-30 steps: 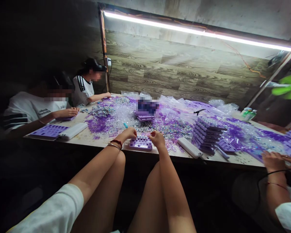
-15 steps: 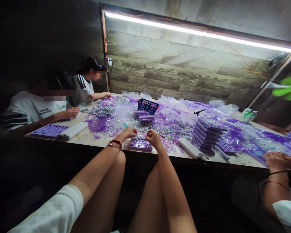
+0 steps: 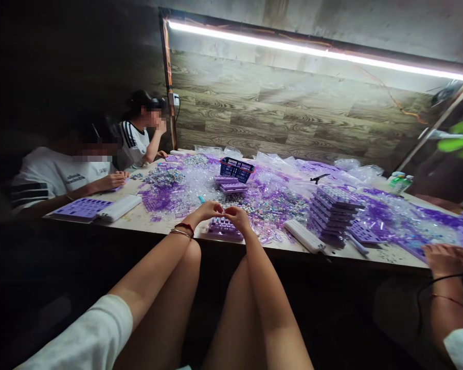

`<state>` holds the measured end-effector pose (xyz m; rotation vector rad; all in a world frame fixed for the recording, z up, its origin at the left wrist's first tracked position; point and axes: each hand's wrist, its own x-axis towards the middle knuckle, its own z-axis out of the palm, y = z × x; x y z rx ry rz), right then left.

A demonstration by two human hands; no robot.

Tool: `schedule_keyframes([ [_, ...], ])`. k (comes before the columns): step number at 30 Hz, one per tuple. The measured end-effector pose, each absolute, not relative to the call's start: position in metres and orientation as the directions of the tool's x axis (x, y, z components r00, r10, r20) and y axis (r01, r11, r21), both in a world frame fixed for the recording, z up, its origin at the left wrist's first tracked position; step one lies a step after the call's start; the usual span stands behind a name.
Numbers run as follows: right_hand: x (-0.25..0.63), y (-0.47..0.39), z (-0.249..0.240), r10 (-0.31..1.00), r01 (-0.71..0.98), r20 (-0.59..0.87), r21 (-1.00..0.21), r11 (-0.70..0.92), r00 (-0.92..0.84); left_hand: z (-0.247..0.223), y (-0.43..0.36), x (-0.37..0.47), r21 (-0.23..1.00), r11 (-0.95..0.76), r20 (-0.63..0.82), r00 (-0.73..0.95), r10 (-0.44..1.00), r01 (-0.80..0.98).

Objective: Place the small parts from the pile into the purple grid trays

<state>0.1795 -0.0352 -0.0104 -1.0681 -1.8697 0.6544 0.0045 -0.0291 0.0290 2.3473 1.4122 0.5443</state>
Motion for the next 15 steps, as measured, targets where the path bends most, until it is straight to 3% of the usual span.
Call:
schedule_keyframes([
  [15, 0.163, -0.038, -0.013, 0.772, 0.534, 0.529, -0.564, 0.63, -0.351, 0.042, -0.046, -0.003, 0.256, -0.35, 0.072, 0.343, 0.936, 0.901],
])
